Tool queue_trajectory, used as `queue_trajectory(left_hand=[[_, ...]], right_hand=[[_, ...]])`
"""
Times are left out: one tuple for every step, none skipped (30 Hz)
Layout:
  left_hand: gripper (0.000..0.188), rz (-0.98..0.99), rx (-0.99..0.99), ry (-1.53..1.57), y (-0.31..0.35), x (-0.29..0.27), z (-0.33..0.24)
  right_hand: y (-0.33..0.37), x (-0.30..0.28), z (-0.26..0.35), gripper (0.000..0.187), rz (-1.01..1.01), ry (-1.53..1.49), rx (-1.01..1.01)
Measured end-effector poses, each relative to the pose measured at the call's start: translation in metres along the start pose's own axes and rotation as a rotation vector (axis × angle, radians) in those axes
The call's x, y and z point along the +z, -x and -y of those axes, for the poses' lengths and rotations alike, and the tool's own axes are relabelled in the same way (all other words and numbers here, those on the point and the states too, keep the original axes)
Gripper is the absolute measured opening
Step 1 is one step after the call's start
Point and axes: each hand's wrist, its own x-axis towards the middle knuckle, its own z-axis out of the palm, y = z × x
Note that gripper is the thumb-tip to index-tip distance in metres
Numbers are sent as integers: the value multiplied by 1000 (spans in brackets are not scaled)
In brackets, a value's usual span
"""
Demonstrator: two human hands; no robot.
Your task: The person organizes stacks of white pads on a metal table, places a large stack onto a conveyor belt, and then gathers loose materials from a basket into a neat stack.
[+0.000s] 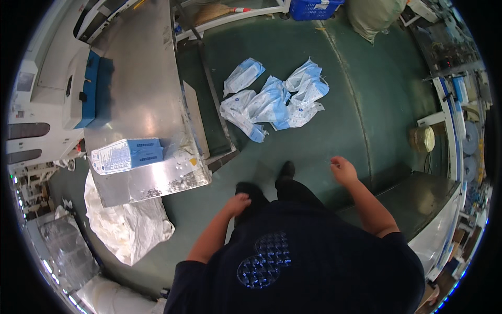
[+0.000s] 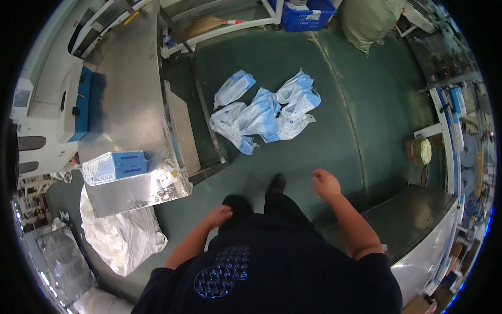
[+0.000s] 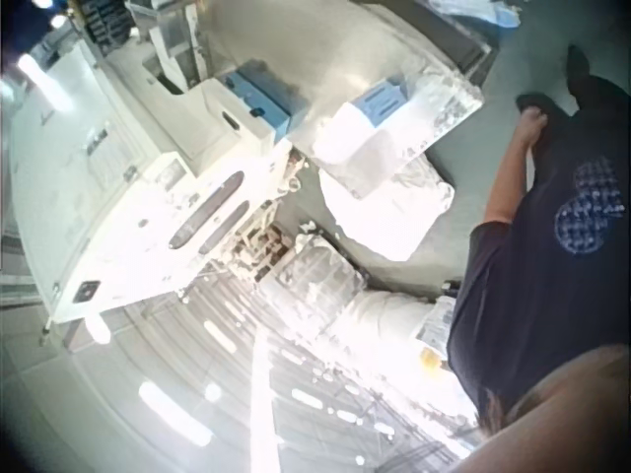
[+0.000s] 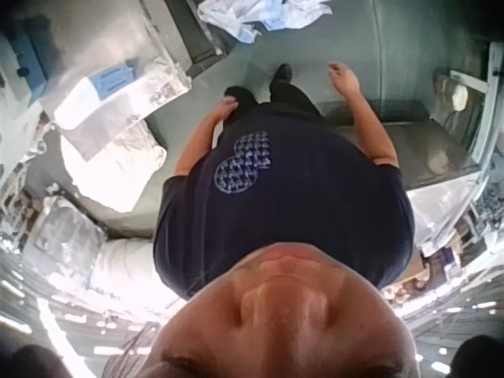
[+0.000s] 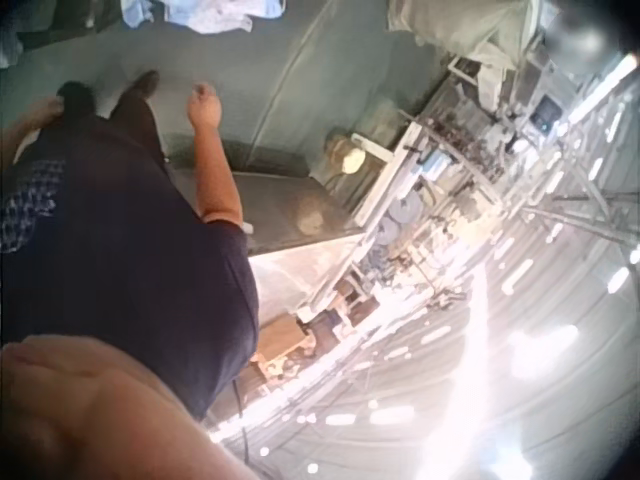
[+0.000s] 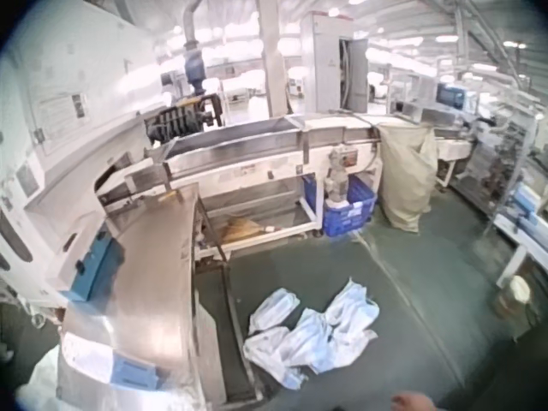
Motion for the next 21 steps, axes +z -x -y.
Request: queue_trajectory(left_hand=[[35,-19,-43,108,-12,3,-35],[37,-46,-86,209,-28,-5,-77],[38,-60,-113,248,-48,-6,-89],[39,-71,-138,287,-71,-7,-98],[40,-119,-180,275,-90,-9,-105],[41,-162,-215,262,-112,-14,-114],[43,-204,-251,248,-131,-19,-119],[44,-246,-311,273,-153,-23,-119],[45,-284,-374,296,-175,-29,-117],[46,-321,-437,317,-196,-35,-115],[54,-294,-497,480,-212,-45,-121],[57,-329,-493,383,-234,-53,-116],[59,-362,-488,286,-256,-61,-109],[62,-387,-492,193,-275,-63,-97],[66,-389,-496,197,-296,-71,-84],[71,-395,-505,201,-318,-82,-71],[74,-464,-513,230,-338,-93,-63],[76,-534,-515,251,-360,-105,-62],[81,-556,-537,145,-378,-117,-70],[86,-571,-554,37,-393,-128,-84],[89,-544,-601,12,-412,-139,-93]], right_hand=[[-11,-12,-23,29,-15,28,53],[-21,-18,-34,30,-33,48,101],[-31,-21,-35,31,12,59,82],[-43,-25,-32,32,53,72,65],[-53,-26,-30,32,96,87,53],[-64,-24,-25,33,142,71,49],[-74,-17,-17,34,188,55,47],[-84,-12,-11,34,230,40,49],[-94,-7,-5,35,266,-4,91],[-104,-3,0,36,300,-49,134],[-114,3,1,37,328,-98,187],[-132,10,-3,38,327,-136,257],[-152,18,-11,38,325,-175,326],[-170,25,-20,39,331,-206,406],[-194,29,-22,46,334,-267,555],[-218,31,-23,50,337,-298,665],[-248,33,-24,56,331,-331,772],[-282,39,-26,61,317,-370,879],[-317,45,-31,70,277,-431,915],[-348,50,-37,79,231,-491,956],[-381,59,-43,82,190,-515,1004]])
